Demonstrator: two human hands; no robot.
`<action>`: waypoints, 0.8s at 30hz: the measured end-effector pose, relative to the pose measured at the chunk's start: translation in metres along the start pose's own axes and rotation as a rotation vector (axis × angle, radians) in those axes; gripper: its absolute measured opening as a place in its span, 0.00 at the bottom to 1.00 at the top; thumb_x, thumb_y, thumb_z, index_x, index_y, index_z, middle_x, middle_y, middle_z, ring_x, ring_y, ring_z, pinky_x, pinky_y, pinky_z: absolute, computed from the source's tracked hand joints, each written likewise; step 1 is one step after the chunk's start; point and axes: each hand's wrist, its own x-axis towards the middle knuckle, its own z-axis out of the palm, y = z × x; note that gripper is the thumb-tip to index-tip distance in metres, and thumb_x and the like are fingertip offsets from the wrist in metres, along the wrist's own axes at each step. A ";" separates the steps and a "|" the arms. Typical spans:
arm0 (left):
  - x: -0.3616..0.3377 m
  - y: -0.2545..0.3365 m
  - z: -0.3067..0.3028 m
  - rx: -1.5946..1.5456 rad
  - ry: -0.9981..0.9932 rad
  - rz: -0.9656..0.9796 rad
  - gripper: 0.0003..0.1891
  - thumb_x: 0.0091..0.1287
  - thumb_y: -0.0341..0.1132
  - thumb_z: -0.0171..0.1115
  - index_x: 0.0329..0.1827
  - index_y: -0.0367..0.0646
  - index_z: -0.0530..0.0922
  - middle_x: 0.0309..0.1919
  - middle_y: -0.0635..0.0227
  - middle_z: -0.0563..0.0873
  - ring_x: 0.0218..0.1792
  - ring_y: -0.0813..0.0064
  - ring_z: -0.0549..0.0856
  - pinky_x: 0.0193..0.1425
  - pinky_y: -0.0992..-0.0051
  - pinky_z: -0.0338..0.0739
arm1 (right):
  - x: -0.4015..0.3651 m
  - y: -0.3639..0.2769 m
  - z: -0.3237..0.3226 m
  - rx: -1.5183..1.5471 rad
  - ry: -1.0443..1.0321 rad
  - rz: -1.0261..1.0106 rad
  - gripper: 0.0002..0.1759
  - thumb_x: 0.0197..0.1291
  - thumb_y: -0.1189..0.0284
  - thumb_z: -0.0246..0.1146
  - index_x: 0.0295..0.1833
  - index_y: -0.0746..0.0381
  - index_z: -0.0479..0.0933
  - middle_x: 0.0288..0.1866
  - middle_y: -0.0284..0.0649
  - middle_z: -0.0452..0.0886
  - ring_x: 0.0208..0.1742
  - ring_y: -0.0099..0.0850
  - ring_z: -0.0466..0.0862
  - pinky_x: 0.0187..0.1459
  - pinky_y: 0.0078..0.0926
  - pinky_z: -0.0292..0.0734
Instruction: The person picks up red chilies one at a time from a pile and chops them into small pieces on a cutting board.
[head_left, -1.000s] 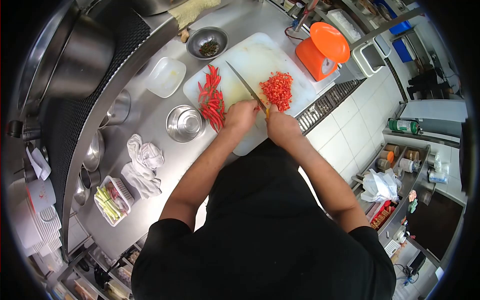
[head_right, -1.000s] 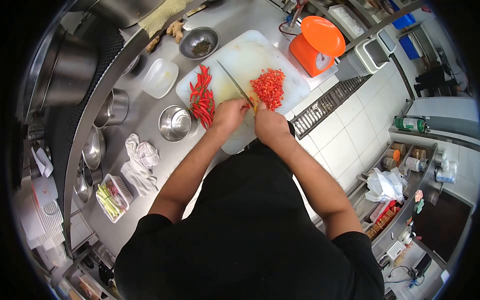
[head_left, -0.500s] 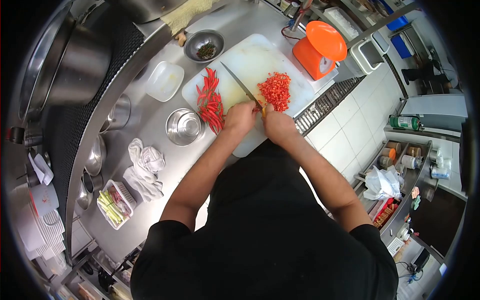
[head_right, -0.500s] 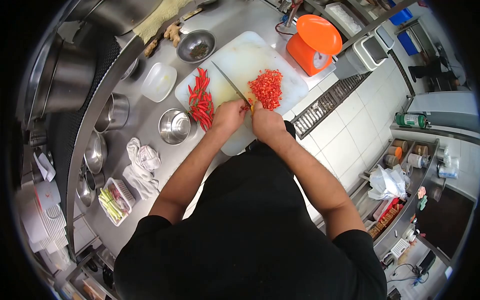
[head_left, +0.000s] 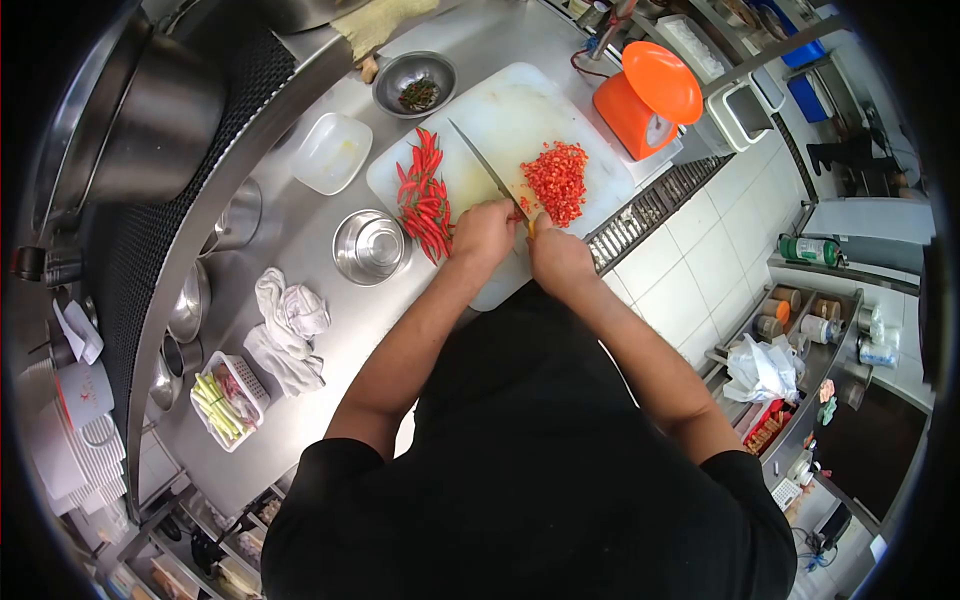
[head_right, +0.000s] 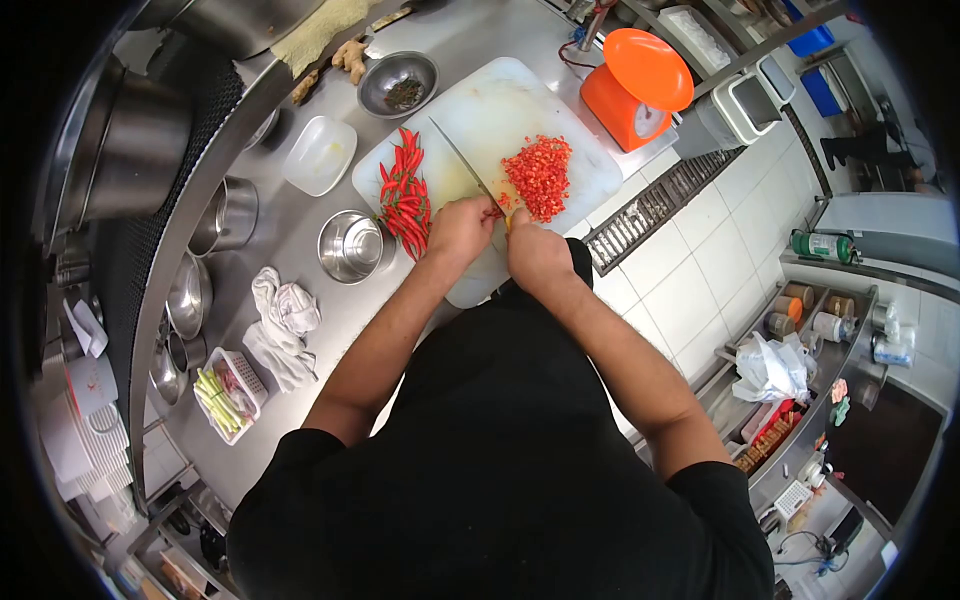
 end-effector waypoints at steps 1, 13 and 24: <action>-0.001 0.000 0.001 -0.010 -0.007 -0.013 0.06 0.69 0.33 0.66 0.44 0.46 0.88 0.41 0.53 0.92 0.44 0.46 0.91 0.52 0.50 0.85 | 0.000 0.002 -0.002 -0.006 0.001 -0.005 0.19 0.77 0.63 0.59 0.56 0.70 0.68 0.38 0.57 0.90 0.41 0.56 0.92 0.45 0.53 0.87; -0.002 -0.003 0.000 0.060 -0.023 -0.017 0.07 0.72 0.38 0.67 0.47 0.48 0.87 0.41 0.54 0.92 0.44 0.47 0.91 0.50 0.49 0.85 | -0.013 -0.015 -0.018 -0.007 -0.064 0.047 0.15 0.74 0.70 0.58 0.57 0.70 0.69 0.42 0.58 0.90 0.46 0.53 0.93 0.49 0.48 0.88; -0.002 0.001 -0.003 0.081 -0.036 -0.026 0.07 0.72 0.36 0.67 0.44 0.42 0.86 0.40 0.51 0.92 0.43 0.45 0.91 0.50 0.48 0.85 | -0.016 -0.018 -0.041 -0.060 -0.079 0.006 0.16 0.72 0.73 0.58 0.58 0.72 0.69 0.43 0.60 0.90 0.46 0.52 0.93 0.49 0.47 0.89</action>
